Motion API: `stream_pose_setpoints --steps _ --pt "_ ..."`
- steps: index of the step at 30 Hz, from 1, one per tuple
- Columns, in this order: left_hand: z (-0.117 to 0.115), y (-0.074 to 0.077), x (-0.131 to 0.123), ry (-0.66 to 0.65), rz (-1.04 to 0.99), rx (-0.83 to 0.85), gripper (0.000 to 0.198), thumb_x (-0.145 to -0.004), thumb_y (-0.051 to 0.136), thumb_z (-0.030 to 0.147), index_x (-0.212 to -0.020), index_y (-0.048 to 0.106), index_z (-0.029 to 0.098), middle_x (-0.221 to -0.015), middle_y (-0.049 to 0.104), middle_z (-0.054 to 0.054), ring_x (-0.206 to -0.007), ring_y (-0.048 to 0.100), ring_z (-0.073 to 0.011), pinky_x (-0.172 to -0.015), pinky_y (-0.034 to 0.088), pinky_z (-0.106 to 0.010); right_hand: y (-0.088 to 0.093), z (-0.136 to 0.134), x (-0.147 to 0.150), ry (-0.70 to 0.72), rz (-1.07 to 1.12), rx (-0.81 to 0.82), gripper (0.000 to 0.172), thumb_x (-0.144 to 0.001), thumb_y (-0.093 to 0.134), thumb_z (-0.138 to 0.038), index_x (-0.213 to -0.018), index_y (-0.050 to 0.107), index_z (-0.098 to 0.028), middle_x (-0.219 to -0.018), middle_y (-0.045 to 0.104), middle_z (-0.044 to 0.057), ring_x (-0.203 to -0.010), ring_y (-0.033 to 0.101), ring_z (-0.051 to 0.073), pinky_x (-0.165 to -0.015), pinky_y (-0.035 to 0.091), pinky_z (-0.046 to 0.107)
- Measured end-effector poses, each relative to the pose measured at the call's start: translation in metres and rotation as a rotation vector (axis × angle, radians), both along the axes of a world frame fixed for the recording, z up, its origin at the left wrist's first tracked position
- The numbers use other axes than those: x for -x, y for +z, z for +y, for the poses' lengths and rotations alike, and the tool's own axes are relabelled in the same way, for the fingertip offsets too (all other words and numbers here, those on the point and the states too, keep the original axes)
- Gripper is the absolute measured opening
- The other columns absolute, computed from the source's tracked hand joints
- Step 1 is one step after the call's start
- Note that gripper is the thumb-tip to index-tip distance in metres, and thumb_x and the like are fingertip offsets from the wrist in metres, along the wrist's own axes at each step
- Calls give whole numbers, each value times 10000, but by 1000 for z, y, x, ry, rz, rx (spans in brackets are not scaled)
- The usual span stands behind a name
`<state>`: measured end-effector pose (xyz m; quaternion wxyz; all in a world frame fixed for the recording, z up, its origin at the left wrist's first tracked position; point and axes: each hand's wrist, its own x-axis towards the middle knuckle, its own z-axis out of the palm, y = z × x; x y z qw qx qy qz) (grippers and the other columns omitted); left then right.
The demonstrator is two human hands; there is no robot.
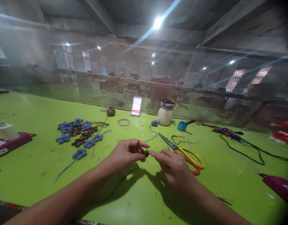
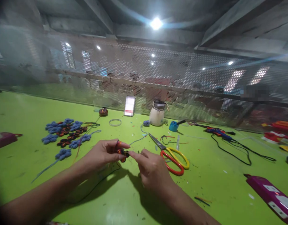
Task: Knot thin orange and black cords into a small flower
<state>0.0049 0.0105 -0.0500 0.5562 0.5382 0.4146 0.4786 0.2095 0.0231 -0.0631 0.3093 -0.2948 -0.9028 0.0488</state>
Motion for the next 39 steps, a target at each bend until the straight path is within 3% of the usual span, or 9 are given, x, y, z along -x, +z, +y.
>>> stream_pose_setpoints --steps 4,7,14,17,22,28,34,39 --pt "2 4 3 -20 31 24 255 -593 718 106 -846 697 129 -613 669 -13 -618 606 -147 -676 433 -304 3 1 -3 -54 -205 -150 516 -758 408 9 -1212 598 -147 -708 550 74 -566 447 158 -515 274 268" --pt "2 6 7 -61 -12 45 178 -609 694 88 -781 693 133 -633 676 -12 -615 590 -131 -673 418 -285 9 0 -4 -53 -247 -140 524 -763 413 7 -1227 588 -161 -701 542 66 -545 420 148 -507 247 265" --pt "2 7 6 -134 -70 66 104 -589 651 59 -615 589 138 -550 605 6 -569 546 -119 -623 380 -260 23 -7 1 102 112 464 321 -878 459 -163 -1119 666 -208 -796 664 51 -611 499 122 -564 367 241" --pt "4 1 5 -167 -84 79 190 -589 680 73 -745 593 139 -603 611 1 -583 567 -132 -628 399 -278 20 -6 4 69 235 644 287 -848 524 -218 -1074 698 -190 -697 633 28 -539 422 104 -498 322 234" --pt "7 -5 7 -208 -81 64 466 -631 695 75 -1079 588 153 -740 616 -14 -660 584 -134 -699 430 -308 14 -4 6 8 418 849 320 -799 599 -276 -1076 700 -153 -485 405 -41 -455 279 82 -434 220 237" --pt "5 -4 6 -211 -47 76 392 -646 690 78 -1028 632 144 -749 630 -36 -675 585 -140 -715 439 -321 17 -5 8 -30 515 1004 406 -741 648 -356 -1081 692 -139 -473 350 -65 -421 250 65 -421 190 228" --pt "4 -3 4 -207 -46 -23 693 -618 694 48 -1262 504 220 -812 581 -19 -706 587 -152 -678 460 -315 20 -6 10 -48 503 1059 393 -730 643 -325 -1069 696 -133 -452 357 -70 -408 267 65 -411 214 223" --pt "3 -1 1 -179 -55 -47 676 -613 677 27 -1250 510 179 -804 600 -29 -708 564 -130 -685 451 -286 18 -5 10 -33 540 1093 379 -733 640 -296 -1069 692 -128 -469 381 -67 -410 288 61 -405 214 216"
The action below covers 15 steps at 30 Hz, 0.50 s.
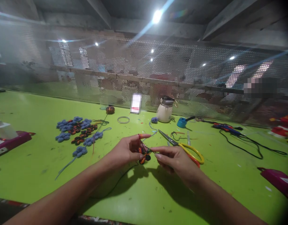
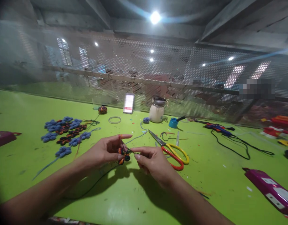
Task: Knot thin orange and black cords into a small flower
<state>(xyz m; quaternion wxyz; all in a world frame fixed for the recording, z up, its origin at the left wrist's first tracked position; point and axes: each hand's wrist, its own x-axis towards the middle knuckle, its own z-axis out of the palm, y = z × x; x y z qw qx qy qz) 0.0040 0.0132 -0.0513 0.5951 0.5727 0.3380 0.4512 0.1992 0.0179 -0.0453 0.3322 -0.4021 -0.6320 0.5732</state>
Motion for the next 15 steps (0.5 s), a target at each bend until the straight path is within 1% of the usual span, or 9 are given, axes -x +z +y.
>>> stream_pose_setpoints --steps 5,8,11,15 --pt "0 1 0 -20 14 -19 767 -604 681 44 -1316 424 170 -723 567 12 -650 546 -117 -642 453 -284 -3 1 -1 -5 -5 -14 389 -733 647 -302 -1074 687 -119 -475 419 -55 -421 321 70 -408 239 216" --pt "1 0 0 -27 5 -44 779 -604 688 47 -1322 416 176 -717 569 13 -655 552 -120 -645 447 -283 -3 1 -1 -7 6 -3 405 -728 652 -322 -1086 681 -135 -483 428 -56 -428 324 73 -410 251 214" --pt "0 0 -1 2 11 -2 698 -608 695 59 -1265 482 162 -750 597 -10 -682 567 -132 -670 442 -294 -3 0 -1 -9 15 -9 408 -724 657 -327 -1084 684 -137 -468 411 -62 -422 316 73 -406 243 215" --pt "-3 1 -2 65 1 39 522 -674 701 147 -1175 555 132 -792 619 -40 -716 582 -149 -682 440 -308 -3 -1 0 -10 25 -28 393 -730 657 -318 -1072 688 -128 -451 380 -73 -408 284 67 -402 223 217"
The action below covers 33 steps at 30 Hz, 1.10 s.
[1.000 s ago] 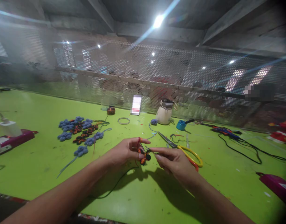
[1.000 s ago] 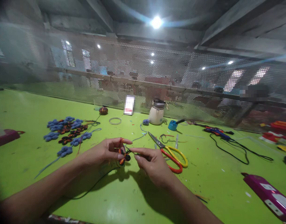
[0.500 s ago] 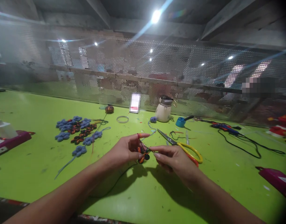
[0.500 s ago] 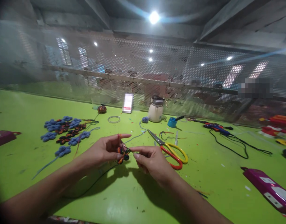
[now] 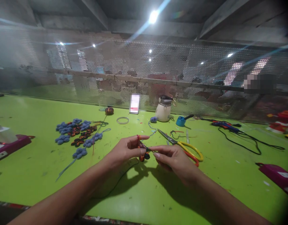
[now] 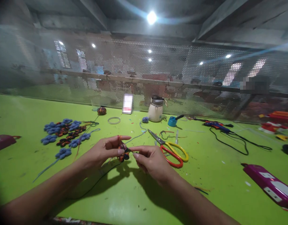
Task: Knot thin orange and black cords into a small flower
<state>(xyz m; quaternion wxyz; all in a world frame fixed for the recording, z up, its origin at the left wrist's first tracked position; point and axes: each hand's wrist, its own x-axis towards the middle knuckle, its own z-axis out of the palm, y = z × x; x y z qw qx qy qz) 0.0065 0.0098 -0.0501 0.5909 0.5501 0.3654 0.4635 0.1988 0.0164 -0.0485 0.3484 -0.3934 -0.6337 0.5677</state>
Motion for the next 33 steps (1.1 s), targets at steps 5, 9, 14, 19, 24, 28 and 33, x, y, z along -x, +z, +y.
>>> stream_pose_setpoints --steps 5,9,14,19,24,28,33 --pt "1 0 1 -12 8 -5 591 -680 714 154 -1232 505 128 -671 603 10 -592 558 -113 -623 429 -284 0 -1 1 2 10 -3 383 -734 648 -315 -1064 687 -125 -464 403 -73 -405 293 61 -406 238 217" --pt "3 0 2 -25 -9 9 610 -680 717 139 -1245 487 114 -654 609 13 -574 563 -109 -599 421 -268 -2 -3 2 -6 46 -6 366 -733 647 -304 -1053 693 -132 -463 380 -77 -404 271 58 -408 202 218" --pt "4 -4 2 -42 -29 30 395 -682 712 143 -1061 607 101 -651 627 -4 -569 592 -120 -626 441 -289 -4 -4 3 -61 111 2 313 -731 656 -282 -1008 710 -148 -507 417 -58 -419 282 58 -417 192 225" --pt "4 -6 2 -30 -41 22 422 -667 717 129 -1075 613 108 -674 649 -15 -566 596 -120 -610 448 -280 -3 -1 3 -73 82 21 316 -712 668 -278 -990 716 -135 -505 429 -54 -413 291 55 -412 197 219" --pt "0 1 -1 5 -51 27 470 -636 738 123 -1089 614 113 -771 664 -36 -618 603 -129 -617 468 -284 -2 0 4 -75 62 30 319 -701 658 -271 -978 721 -127 -470 421 -57 -404 297 59 -404 202 217" --pt "-4 5 -4 54 -1 19 414 -654 735 147 -1054 638 111 -671 642 -14 -583 588 -125 -591 453 -271 -3 0 3 -65 47 16 326 -706 647 -281 -982 716 -123 -465 424 -60 -405 292 61 -400 211 217" --pt "-3 3 -2 28 18 -4 403 -664 725 166 -1055 640 117 -606 618 2 -512 558 -111 -537 430 -254 -2 -2 3 -20 49 -2 328 -718 647 -301 -983 708 -116 -459 411 -71 -403 293 59 -403 221 217"
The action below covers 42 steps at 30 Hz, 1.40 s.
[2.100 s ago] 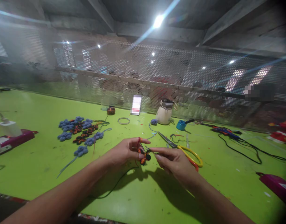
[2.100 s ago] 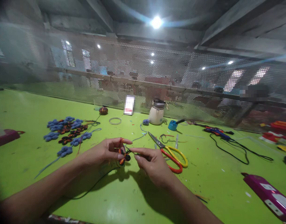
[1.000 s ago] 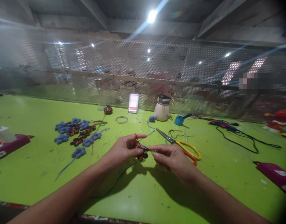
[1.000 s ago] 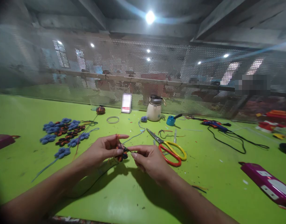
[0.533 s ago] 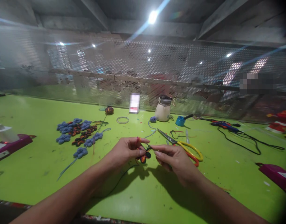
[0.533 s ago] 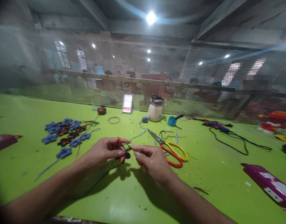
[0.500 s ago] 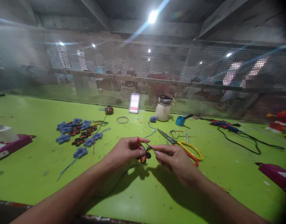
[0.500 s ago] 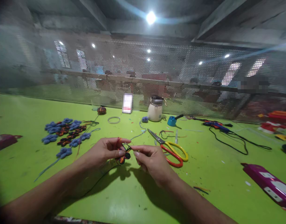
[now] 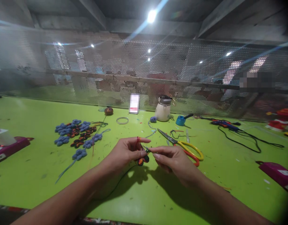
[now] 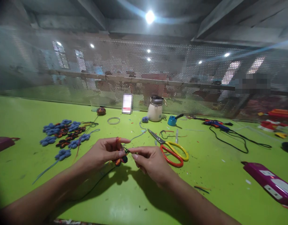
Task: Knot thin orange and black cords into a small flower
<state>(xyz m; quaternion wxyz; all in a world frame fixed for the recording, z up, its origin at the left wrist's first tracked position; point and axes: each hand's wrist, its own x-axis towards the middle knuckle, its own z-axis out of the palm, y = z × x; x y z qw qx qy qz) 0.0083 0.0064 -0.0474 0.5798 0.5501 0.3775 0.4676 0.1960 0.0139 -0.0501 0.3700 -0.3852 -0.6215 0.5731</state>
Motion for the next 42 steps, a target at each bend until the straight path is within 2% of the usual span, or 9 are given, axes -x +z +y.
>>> stream_pose_setpoints --steps 4,8,10,15,19,27,33,38,42 --pt "1 -6 -3 -47 138 -58 397 -700 663 150 -1096 639 136 -575 583 16 -482 530 -106 -529 423 -258 -3 0 3 3 -29 15 306 -700 669 -309 -923 708 -104 -442 422 -72 -389 308 55 -400 218 215" --pt "-4 -10 -12 215 396 -353 326 -723 606 116 -1028 699 183 -623 576 -4 -544 535 -124 -587 427 -281 -11 -1 10 -90 63 73 276 -688 702 -322 -853 681 -102 -474 452 -61 -394 305 47 -392 190 203" --pt "-6 -9 -15 280 363 -413 321 -731 609 123 -1029 701 196 -655 587 -13 -577 542 -127 -618 431 -285 -13 -3 13 -118 150 78 271 -702 704 -325 -862 669 -108 -510 479 -48 -417 330 51 -400 210 199" --pt "-6 -6 -13 87 -126 -83 437 -706 701 179 -1137 628 196 -635 594 12 -528 543 -96 -547 423 -235 -11 -10 13 -129 277 21 243 -735 704 -317 -900 669 -143 -558 505 -39 -458 374 59 -415 267 188" --pt "-6 -5 -11 62 -288 3 407 -662 748 155 -1058 668 207 -632 583 20 -547 568 -92 -518 410 -204 -11 -10 9 -108 248 -85 227 -767 677 -322 -920 677 -155 -539 497 -40 -445 377 64 -409 284 194" --pt "-7 -4 -9 75 -338 14 350 -635 766 132 -974 693 178 -642 597 14 -556 603 -101 -483 412 -183 -14 -5 6 -172 124 -266 203 -783 650 -286 -941 692 -165 -526 500 -38 -429 386 67 -404 299 205" --pt "-12 6 -10 82 -345 15 338 -612 770 115 -938 687 151 -620 604 14 -554 628 -130 -460 427 -194 -6 -5 2 -218 -53 -472 158 -792 623 -252 -900 716 -183 -554 571 -5 -442 453 99 -416 361 236" --pt "-16 13 -9 117 -321 33 320 -613 767 105 -918 678 139 -614 615 9 -558 624 -133 -459 425 -202 3 -5 -4 -221 -191 -757 143 -804 617 -210 -900 723 -209 -787 718 58 -666 636 183 -599 497 299" --pt "-15 14 -6 102 -293 33 296 -626 761 112 -910 682 139 -609 637 -7 -544 609 -124 -475 422 -212 7 -1 -7 -197 -234 -919 152 -810 606 -163 -914 712 -197 -827 730 65 -722 664 186 -656 519 299"
